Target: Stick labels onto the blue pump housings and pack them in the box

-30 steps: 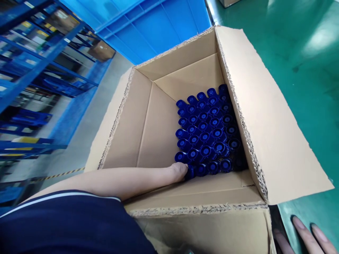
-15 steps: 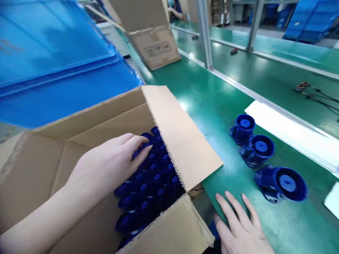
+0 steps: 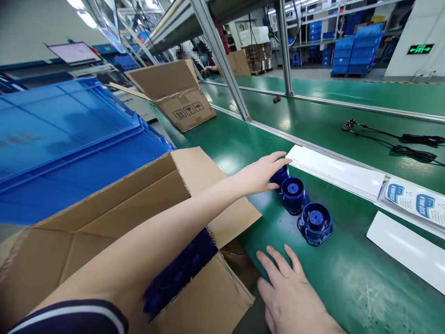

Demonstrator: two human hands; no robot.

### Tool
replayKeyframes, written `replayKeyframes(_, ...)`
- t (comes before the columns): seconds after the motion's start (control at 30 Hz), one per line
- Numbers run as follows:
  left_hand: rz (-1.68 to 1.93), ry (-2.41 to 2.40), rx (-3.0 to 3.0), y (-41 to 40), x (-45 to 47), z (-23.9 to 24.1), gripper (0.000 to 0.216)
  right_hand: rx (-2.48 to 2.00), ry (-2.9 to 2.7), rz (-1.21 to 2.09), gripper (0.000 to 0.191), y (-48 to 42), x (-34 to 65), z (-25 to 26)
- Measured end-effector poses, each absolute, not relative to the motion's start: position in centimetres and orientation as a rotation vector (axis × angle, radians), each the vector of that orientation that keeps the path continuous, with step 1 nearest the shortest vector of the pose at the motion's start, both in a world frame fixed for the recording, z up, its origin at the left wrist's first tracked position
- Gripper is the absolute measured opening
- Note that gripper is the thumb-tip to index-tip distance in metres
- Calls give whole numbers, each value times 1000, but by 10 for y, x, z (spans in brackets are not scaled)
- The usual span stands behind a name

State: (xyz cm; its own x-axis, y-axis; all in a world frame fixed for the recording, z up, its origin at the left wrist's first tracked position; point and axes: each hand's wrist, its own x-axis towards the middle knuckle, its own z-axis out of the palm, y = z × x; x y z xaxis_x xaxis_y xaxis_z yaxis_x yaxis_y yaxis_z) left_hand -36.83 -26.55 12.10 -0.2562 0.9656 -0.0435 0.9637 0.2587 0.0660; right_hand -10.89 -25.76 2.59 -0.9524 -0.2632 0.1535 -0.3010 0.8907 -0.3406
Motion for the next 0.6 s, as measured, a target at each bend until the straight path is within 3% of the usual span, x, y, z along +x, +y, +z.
replayKeyframes(0.13, -61, 2404, 1863, -253, -376, 126, 59, 423, -2953, 630, 15, -256, -107, 28)
replayKeyframes(0.23, 56, 2597, 1778, -281, -373, 152, 52, 434, -2906, 685, 15, -254, -104, 25)
replayKeyframes(0.43, 380, 3010, 1300, -427, -342, 218, 44, 379, -2775, 692, 17, -256, -96, 8)
replayKeyframes(0.6, 372, 3089, 579, -539, -325, 181, 47, 349, -2698, 635, 23, -257, -95, -6)
